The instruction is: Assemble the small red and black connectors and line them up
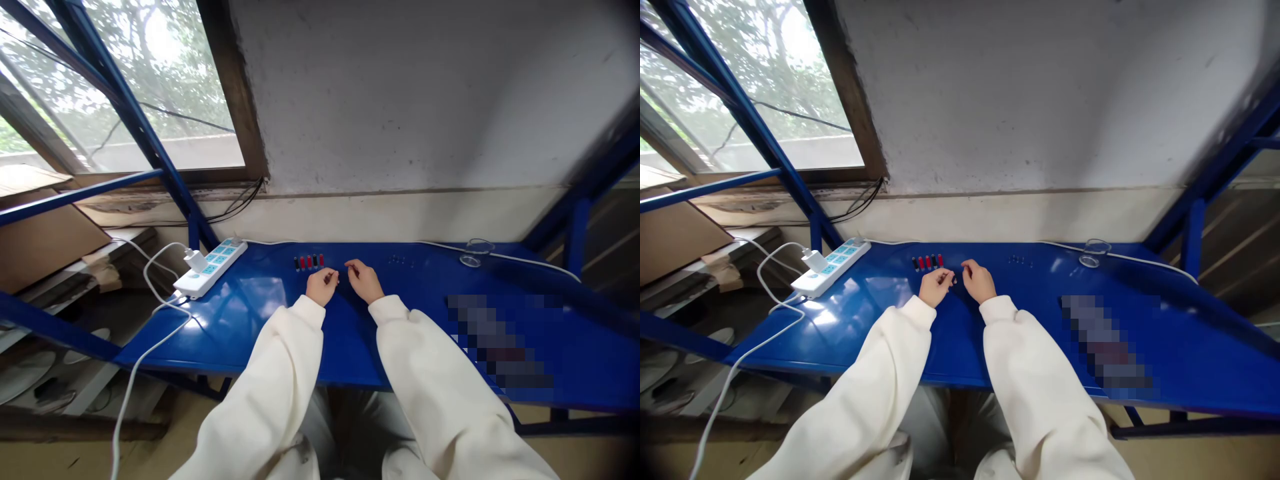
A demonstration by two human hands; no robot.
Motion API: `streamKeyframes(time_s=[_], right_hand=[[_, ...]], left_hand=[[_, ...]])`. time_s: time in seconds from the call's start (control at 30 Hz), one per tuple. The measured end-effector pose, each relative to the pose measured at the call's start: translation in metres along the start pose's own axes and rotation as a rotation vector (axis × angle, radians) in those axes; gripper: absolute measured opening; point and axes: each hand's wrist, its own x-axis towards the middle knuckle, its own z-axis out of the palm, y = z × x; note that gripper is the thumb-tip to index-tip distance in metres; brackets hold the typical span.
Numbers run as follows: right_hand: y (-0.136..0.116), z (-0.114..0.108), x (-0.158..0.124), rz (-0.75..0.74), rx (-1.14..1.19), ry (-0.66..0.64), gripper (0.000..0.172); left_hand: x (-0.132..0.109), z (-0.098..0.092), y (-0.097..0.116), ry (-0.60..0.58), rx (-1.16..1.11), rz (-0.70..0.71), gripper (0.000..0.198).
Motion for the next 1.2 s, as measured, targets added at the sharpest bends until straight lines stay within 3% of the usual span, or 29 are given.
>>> streamKeyframes(time_s=[1.2], right_hand=[[0.0014,0.0013,-0.0004,0.004,-0.004,-0.021,0.026]], left_hand=[[0.0012,0.0008,-0.0009,-0.006,0.052,-0.002,0.027]])
